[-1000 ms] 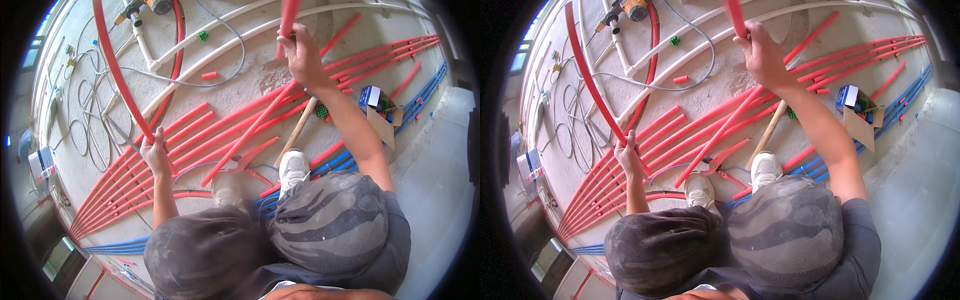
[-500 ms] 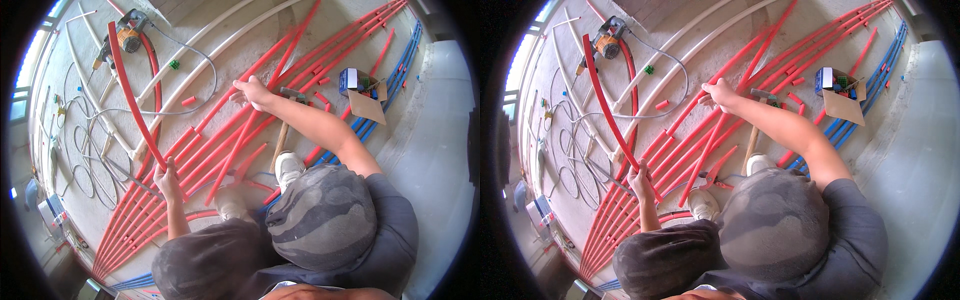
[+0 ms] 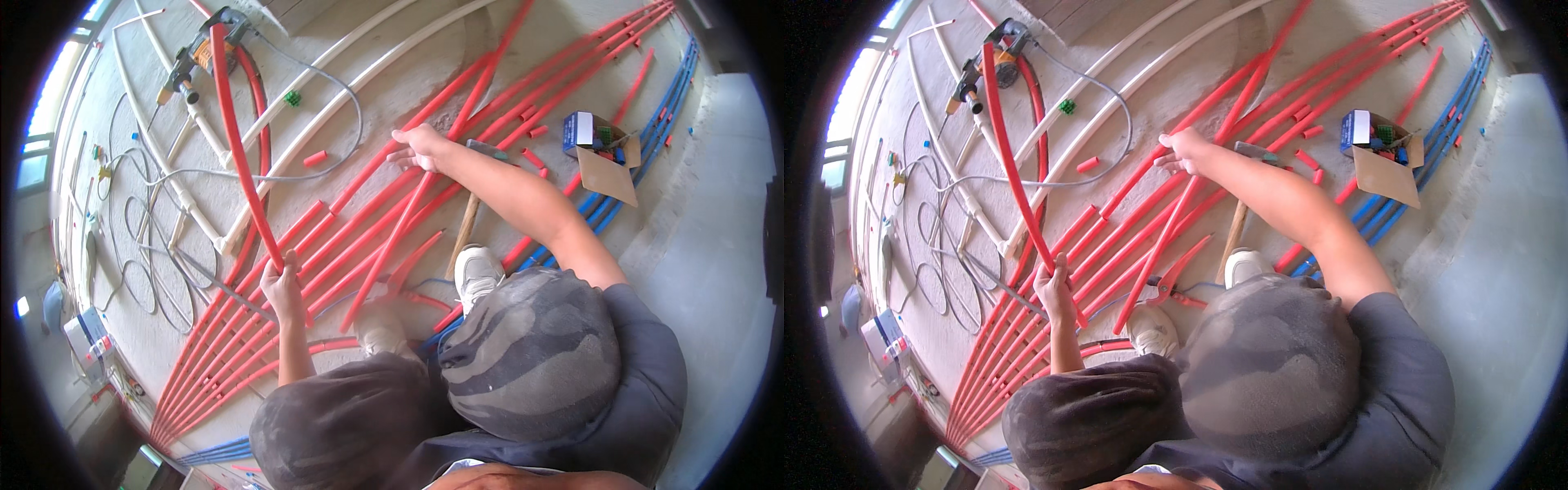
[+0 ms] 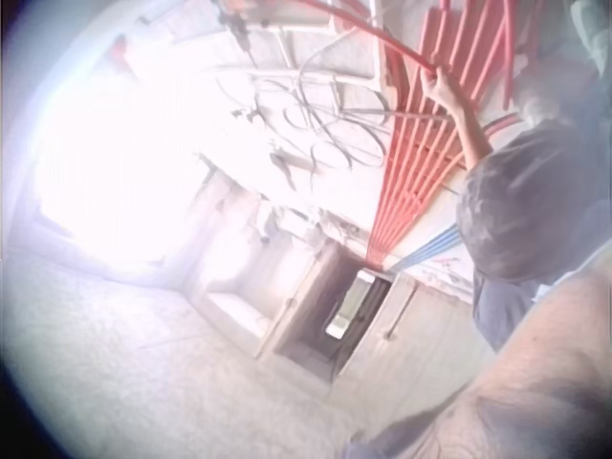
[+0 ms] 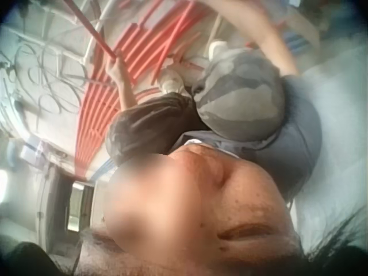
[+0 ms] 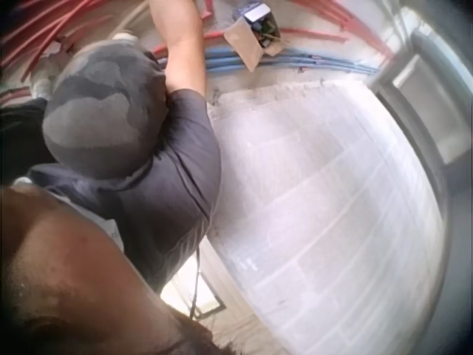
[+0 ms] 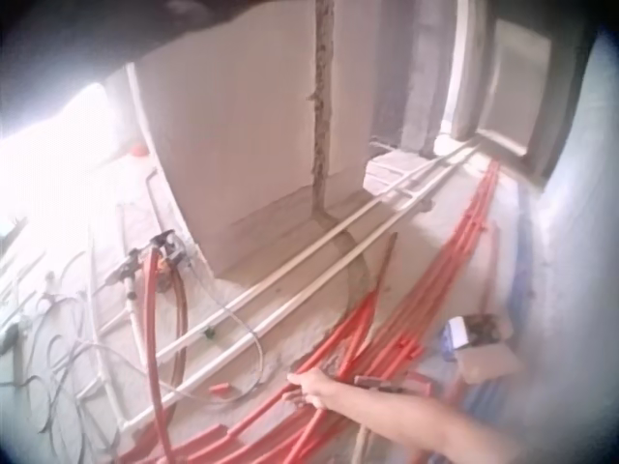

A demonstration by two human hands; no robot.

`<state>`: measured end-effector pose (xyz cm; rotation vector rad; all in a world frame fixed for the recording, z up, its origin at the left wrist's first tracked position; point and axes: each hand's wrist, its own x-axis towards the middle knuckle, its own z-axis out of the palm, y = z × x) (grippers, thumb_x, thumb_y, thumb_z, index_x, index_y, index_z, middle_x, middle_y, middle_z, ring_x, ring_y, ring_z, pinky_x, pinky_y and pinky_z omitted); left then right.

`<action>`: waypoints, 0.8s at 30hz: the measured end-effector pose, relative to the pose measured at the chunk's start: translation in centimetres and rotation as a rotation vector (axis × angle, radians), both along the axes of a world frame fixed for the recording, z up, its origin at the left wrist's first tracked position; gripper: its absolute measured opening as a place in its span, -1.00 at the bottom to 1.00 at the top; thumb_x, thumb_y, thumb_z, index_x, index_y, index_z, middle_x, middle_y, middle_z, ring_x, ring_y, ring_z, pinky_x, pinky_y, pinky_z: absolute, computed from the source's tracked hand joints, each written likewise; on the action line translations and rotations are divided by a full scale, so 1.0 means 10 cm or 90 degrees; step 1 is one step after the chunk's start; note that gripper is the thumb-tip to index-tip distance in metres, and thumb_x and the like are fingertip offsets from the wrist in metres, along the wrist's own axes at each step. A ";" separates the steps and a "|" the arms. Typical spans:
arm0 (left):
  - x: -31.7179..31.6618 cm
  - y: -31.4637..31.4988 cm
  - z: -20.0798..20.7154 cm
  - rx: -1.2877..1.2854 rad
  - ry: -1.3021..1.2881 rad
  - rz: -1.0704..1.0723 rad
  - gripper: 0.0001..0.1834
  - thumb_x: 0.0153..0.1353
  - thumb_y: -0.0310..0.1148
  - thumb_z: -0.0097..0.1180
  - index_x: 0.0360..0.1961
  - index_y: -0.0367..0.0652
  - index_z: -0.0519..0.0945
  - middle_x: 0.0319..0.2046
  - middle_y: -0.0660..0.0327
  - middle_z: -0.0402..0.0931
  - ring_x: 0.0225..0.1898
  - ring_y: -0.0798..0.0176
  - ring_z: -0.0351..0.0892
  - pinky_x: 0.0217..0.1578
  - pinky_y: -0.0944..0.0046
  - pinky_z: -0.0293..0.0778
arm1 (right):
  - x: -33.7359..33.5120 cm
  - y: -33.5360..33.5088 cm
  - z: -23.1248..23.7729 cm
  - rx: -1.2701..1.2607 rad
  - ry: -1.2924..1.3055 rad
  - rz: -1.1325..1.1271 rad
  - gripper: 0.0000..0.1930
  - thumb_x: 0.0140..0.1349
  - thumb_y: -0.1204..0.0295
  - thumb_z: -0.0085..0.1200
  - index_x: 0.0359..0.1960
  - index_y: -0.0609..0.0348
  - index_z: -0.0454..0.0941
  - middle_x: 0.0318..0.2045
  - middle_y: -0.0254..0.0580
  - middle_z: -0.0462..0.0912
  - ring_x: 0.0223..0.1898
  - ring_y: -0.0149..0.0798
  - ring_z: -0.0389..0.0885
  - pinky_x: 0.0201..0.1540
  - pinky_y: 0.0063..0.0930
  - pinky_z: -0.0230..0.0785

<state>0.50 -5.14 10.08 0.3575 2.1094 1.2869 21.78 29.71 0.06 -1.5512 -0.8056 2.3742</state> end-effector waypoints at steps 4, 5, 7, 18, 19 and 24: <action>0.02 0.00 0.01 -0.007 -0.005 -0.001 -0.66 0.53 -0.12 0.39 -0.32 -0.12 0.65 -0.52 0.44 0.48 -0.58 0.59 0.34 -0.59 0.44 0.19 | -0.02 0.02 -0.02 -0.010 -0.009 0.001 -0.60 0.62 0.29 0.20 0.28 0.28 0.43 0.06 0.11 0.69 -0.01 0.08 0.85 0.01 -0.02 0.67; 0.04 0.01 0.05 -0.013 -0.011 0.015 -0.68 0.53 -0.15 0.38 -0.32 -0.12 0.66 -0.52 0.43 0.47 -0.58 0.58 0.35 -0.59 0.43 0.22 | -0.04 0.02 -0.01 -0.015 -0.003 0.005 -0.60 0.61 0.28 0.21 0.27 0.27 0.44 0.06 0.11 0.69 0.00 0.08 0.85 0.03 -0.03 0.67; 0.02 -0.01 0.00 -0.020 -0.026 0.015 -0.71 0.51 -0.16 0.39 -0.24 -0.16 0.70 -0.52 0.43 0.49 -0.58 0.58 0.36 -0.59 0.42 0.23 | -0.01 0.04 -0.01 -0.038 0.006 0.033 -0.64 0.58 0.28 0.26 0.22 0.21 0.50 0.07 0.10 0.70 0.04 0.08 0.84 0.11 -0.03 0.67; 0.03 -0.03 -0.05 -0.017 -0.061 0.014 -0.72 0.48 -0.15 0.41 -0.21 -0.16 0.72 -0.52 0.48 0.46 -0.56 0.60 0.31 -0.56 0.43 0.19 | -0.11 -0.18 0.03 -0.031 0.086 -0.031 -0.57 0.59 0.40 0.22 0.29 0.45 0.42 0.18 0.17 0.60 0.09 0.23 0.82 0.15 0.11 0.76; 0.03 -0.01 -0.06 -0.020 -0.060 0.011 -0.72 0.48 -0.16 0.41 -0.22 -0.15 0.71 -0.52 0.48 0.45 -0.56 0.60 0.31 -0.56 0.43 0.19 | -0.10 -0.16 0.03 -0.029 0.086 -0.032 -0.58 0.59 0.40 0.22 0.28 0.45 0.42 0.18 0.17 0.59 0.09 0.22 0.81 0.14 0.10 0.76; 0.06 0.00 -0.05 -0.026 -0.058 0.013 -0.72 0.49 -0.16 0.40 -0.26 -0.13 0.69 -0.53 0.47 0.45 -0.57 0.59 0.31 -0.57 0.43 0.20 | -0.16 -0.17 0.04 -0.008 0.048 -0.034 -0.58 0.58 0.37 0.22 0.29 0.42 0.45 0.15 0.18 0.65 0.07 0.18 0.83 0.11 0.05 0.76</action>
